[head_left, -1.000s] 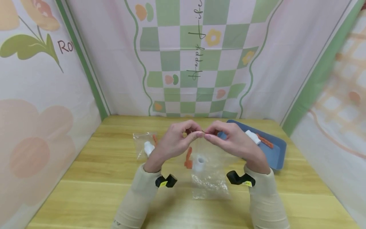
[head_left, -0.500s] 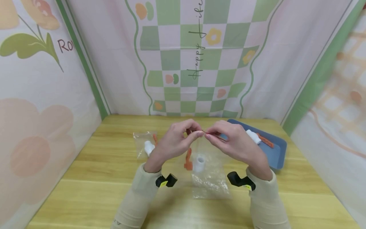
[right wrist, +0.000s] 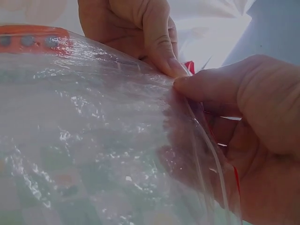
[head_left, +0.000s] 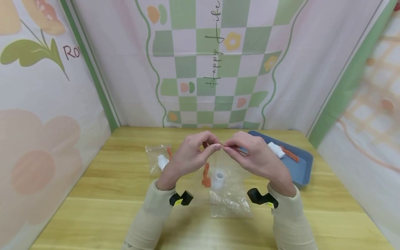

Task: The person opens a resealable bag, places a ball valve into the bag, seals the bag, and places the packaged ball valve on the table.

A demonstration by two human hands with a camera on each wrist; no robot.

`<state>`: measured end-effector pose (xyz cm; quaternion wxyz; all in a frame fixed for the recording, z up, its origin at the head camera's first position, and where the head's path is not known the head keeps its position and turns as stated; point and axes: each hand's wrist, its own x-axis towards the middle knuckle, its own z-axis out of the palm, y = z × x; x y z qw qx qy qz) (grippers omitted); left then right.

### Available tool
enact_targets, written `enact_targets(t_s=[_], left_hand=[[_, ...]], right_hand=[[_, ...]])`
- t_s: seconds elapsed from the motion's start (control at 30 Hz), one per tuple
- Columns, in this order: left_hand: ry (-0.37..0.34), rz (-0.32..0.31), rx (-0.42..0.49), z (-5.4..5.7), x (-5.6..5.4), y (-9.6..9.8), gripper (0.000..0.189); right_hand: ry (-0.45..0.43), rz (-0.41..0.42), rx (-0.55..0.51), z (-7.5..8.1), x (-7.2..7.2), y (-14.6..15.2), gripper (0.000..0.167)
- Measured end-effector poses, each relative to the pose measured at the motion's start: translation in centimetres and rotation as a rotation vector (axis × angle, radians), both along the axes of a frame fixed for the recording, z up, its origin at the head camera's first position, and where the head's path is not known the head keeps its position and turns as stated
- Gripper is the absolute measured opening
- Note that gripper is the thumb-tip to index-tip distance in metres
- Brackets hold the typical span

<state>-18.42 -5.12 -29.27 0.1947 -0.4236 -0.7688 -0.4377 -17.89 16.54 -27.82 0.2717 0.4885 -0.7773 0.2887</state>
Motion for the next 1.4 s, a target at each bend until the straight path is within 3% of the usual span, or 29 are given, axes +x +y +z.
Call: enact_targets(t_s=[0.17, 0.37, 0.5, 0.83, 1.17, 1.4], left_hand=[[0.000, -0.006, -0.005, -0.06, -0.03, 0.05, 0.005], [0.011, -0.028, -0.017, -0.02, -0.12, -0.03, 0.004], [0.017, -0.042, -0.048, 0.11, -0.06, -0.13, 0.006], [0.068, -0.016, -0.086, 0.07, 0.08, -0.21, 0.005], [0.078, 0.014, -0.084, 0.09, 0.25, -0.04, 0.003], [0.092, 0.017, -0.085, -0.06, 0.02, -0.16, 0.006]], right_hand=[[-0.001, 0.000, 0.002, -0.01, -0.04, 0.09, 0.020], [0.008, 0.005, 0.004, 0.00, -0.09, 0.05, 0.004], [0.023, 0.004, 0.014, 0.01, -0.11, -0.05, 0.015], [0.055, 0.031, -0.019, -0.13, -0.21, -0.37, 0.012], [0.009, 0.026, -0.009, -0.20, -0.16, -0.37, 0.004], [-0.055, -0.003, 0.036, -0.19, -0.15, -0.32, 0.019]])
